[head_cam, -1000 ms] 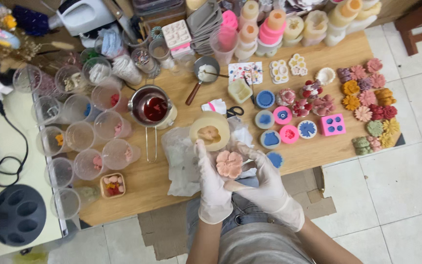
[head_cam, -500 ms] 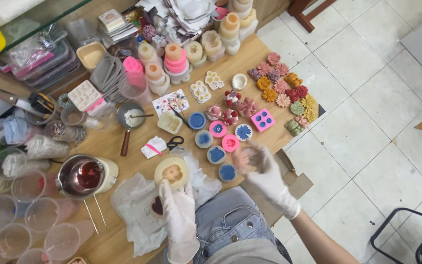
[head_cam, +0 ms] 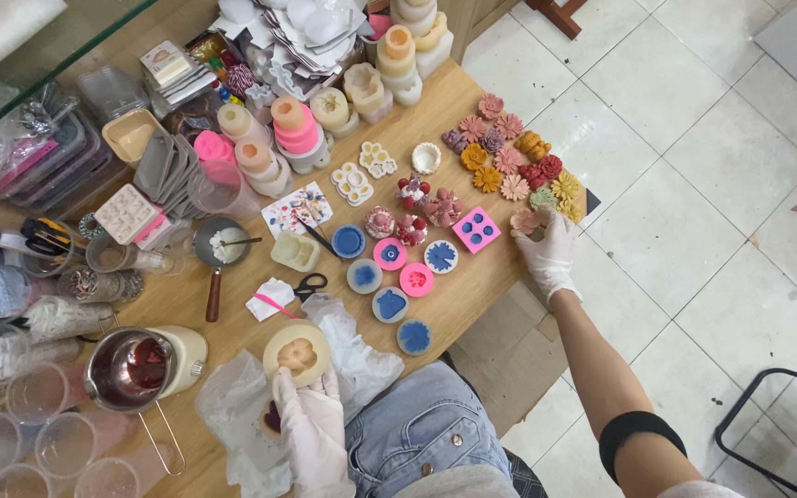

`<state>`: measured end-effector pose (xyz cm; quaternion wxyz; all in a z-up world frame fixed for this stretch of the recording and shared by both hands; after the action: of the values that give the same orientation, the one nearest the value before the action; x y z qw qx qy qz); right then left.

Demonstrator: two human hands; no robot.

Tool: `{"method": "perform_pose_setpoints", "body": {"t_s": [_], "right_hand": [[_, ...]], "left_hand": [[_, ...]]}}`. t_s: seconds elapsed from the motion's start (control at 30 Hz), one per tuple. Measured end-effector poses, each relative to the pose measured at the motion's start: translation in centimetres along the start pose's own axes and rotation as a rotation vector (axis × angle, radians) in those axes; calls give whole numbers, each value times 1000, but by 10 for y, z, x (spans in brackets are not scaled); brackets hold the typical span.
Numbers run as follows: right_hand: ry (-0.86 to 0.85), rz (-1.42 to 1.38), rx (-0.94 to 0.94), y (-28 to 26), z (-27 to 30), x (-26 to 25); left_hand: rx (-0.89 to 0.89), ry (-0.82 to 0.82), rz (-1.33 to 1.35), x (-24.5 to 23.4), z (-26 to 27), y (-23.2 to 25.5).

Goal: The person removes a heart-shaped wax piece from a mold by hand. They use a spoon to transfer red liquid wax from a pot into a mold sitting on a scale. They use a stick to apply wax or detail the inside of a flower-shaped mold.

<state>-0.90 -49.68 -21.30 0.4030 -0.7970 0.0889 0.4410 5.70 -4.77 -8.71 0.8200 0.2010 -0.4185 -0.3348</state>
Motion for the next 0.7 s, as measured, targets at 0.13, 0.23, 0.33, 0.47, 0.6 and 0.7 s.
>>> {"method": "perform_pose_setpoints", "body": {"t_s": [0.13,0.23,0.33,0.47,0.6,0.7], "right_hand": [[-14,14,91,-7,2,7],[25,-7,108,-8,-2,9],[14,15,93,-7,-5,9],[16,53,86,-9,-8,6],[68,-10,64,-9,-5,1],[199,-30,-32,-18,8,-14]], "left_hand": [[-36,17,-10,3,1,-4],[-38,7,-41,6,2,-4],[-39,9,-79,10,6,-4],[-51,0,-64,16,9,-4],[-43,-12,-92,11,9,-8],[-21,-7,-93,0,2,-15]]}}
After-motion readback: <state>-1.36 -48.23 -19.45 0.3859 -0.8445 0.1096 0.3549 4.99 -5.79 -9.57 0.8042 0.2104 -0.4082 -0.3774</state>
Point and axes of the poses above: each hand's wrist, its own z-axis away from the middle knuckle, its own x-axis out of the palm, y = z × x, the point moved 3 cm from there along -z, towards the middle knuckle
